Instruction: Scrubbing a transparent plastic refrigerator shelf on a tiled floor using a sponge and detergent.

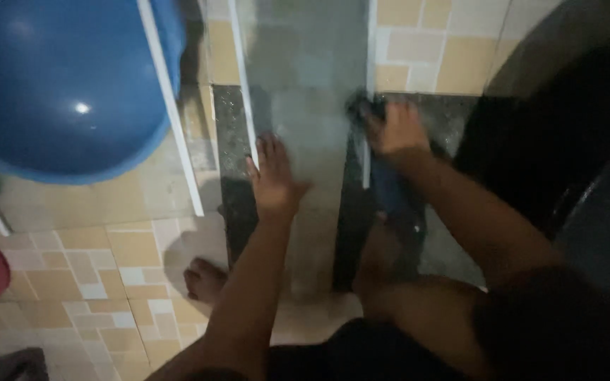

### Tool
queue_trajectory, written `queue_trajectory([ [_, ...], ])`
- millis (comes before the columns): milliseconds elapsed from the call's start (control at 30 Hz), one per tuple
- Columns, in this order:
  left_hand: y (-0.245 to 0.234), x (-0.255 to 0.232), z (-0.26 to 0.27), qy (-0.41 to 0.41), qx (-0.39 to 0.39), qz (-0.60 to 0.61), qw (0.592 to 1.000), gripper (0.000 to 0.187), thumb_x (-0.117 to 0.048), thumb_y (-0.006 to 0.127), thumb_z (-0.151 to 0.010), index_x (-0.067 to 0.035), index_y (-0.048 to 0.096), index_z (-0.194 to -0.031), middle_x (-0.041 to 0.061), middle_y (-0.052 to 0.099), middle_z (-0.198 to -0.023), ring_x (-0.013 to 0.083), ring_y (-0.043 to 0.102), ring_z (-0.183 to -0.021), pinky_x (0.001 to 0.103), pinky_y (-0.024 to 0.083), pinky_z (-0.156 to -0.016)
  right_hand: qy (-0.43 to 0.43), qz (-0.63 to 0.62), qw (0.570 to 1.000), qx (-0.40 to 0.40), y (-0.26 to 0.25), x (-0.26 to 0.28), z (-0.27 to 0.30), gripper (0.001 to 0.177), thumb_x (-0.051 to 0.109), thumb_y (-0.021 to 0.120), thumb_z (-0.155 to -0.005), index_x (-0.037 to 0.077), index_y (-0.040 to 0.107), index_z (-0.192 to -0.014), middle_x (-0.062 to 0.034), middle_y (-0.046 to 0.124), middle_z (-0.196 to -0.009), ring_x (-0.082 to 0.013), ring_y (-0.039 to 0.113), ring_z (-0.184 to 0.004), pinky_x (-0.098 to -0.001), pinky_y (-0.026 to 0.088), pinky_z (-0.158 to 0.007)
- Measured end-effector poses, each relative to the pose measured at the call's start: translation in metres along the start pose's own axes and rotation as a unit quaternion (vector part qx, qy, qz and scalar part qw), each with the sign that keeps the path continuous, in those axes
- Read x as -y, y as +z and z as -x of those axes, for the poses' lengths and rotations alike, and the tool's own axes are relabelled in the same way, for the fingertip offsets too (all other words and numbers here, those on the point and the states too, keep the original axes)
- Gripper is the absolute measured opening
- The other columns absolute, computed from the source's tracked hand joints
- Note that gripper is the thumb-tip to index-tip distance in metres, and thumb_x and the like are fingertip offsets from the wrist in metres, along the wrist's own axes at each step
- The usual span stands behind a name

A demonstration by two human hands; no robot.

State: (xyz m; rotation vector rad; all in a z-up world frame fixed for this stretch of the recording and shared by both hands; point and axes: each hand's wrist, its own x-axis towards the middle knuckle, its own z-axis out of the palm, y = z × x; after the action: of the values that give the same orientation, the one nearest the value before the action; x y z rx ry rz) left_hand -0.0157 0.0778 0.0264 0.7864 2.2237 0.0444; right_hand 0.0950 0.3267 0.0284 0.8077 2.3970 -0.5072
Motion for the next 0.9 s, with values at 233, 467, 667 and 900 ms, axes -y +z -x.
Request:
queue_trajectory([
  [233,0.011,0.016,0.004,0.068,-0.108,0.047,0.991,0.123,-0.058,0.081,-0.077,0.002,0.016,-0.163,0.022,0.012,-0.172,0.0363,0.006,-0.160,0.060,0.008,-0.128,0.009,0.101,0.987,0.126,-0.024,0.034,-0.004,0.059,0.035,0.054,-0.103,0.028,0.042,-0.160,-0.0280,0.049,-0.135,-0.0429,0.050,-0.120,-0.0557,0.047,-0.095],
  [467,0.017,-0.004,0.013,0.064,-0.068,0.101,0.990,0.123,-0.052,0.085,-0.075,0.000,0.016,-0.163,0.022,0.003,-0.171,0.0401,0.000,-0.159,0.062,0.007,-0.126,-0.168,0.057,0.983,-0.036,-0.020,0.052,-0.026,0.051,0.046,0.060,-0.098,0.006,0.067,-0.130,-0.0226,0.067,-0.111,-0.0368,0.064,-0.099,-0.0520,0.051,-0.084],
  [667,0.007,-0.017,0.005,0.118,-0.025,0.027,0.992,0.124,-0.059,0.084,-0.071,-0.003,0.020,-0.161,0.024,0.007,-0.168,0.0424,0.004,-0.156,0.065,0.008,-0.124,0.006,-0.159,0.984,0.079,-0.039,0.092,-0.031,0.053,0.053,0.056,-0.106,0.006,0.066,-0.128,-0.0208,0.067,-0.113,-0.0317,0.061,-0.104,-0.0486,0.048,-0.095],
  [900,0.023,0.026,0.000,0.185,-0.165,0.006,0.969,0.112,-0.064,0.080,-0.071,-0.008,0.036,-0.158,0.021,0.029,-0.165,0.0459,0.023,-0.154,0.072,0.014,-0.121,-0.065,-0.151,0.986,0.039,-0.036,0.077,-0.036,0.056,0.038,0.063,-0.101,0.002,0.057,-0.144,-0.0226,0.063,-0.123,-0.0363,0.059,-0.111,-0.0503,0.044,-0.100],
])
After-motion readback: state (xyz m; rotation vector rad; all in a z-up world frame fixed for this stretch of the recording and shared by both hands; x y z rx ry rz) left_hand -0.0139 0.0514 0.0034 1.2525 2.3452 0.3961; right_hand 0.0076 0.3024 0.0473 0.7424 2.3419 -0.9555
